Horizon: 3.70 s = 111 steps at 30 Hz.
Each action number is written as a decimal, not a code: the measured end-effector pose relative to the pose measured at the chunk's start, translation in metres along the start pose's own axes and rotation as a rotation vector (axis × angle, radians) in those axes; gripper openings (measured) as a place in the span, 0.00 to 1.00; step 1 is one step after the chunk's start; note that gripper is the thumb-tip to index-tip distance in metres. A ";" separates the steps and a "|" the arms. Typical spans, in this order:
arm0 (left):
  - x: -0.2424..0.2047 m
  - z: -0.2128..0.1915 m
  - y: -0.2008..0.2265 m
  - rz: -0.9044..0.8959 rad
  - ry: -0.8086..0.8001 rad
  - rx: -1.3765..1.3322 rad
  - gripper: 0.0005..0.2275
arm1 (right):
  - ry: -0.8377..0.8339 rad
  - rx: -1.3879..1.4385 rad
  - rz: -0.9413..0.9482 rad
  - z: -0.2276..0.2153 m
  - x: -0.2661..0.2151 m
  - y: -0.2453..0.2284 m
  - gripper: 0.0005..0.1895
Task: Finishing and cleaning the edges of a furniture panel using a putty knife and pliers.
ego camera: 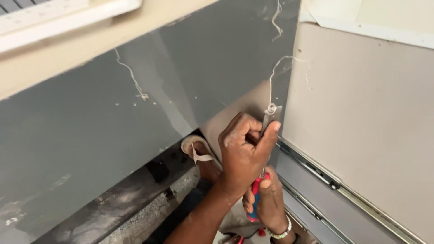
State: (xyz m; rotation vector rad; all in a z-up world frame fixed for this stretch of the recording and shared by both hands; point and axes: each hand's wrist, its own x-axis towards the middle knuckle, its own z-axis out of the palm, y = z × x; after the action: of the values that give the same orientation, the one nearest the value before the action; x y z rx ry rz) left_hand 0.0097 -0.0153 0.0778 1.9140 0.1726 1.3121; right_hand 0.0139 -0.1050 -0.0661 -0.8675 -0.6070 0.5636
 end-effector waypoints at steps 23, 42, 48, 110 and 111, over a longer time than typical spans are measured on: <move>0.018 -0.007 0.019 -0.014 -0.104 -0.019 0.13 | 0.002 0.019 -0.021 0.022 0.011 -0.014 0.37; 0.022 -0.004 0.026 -0.034 -0.047 0.002 0.13 | -0.044 -0.003 -0.033 0.021 0.005 -0.042 0.33; 0.028 -0.003 0.026 0.056 -0.005 0.026 0.13 | -0.052 0.010 -0.049 0.026 0.016 -0.041 0.33; 0.031 -0.001 0.060 -0.716 -0.192 -1.061 0.16 | 0.031 0.376 -0.039 -0.115 -0.119 0.129 0.30; 0.030 0.001 0.061 -0.723 -0.192 -1.049 0.16 | 0.034 0.387 -0.034 -0.118 -0.121 0.132 0.30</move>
State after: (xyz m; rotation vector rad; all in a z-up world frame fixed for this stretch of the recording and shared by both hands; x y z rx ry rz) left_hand 0.0057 -0.0415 0.1404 0.9077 0.0427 0.5156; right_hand -0.0164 -0.1784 -0.2655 -0.5000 -0.4599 0.6089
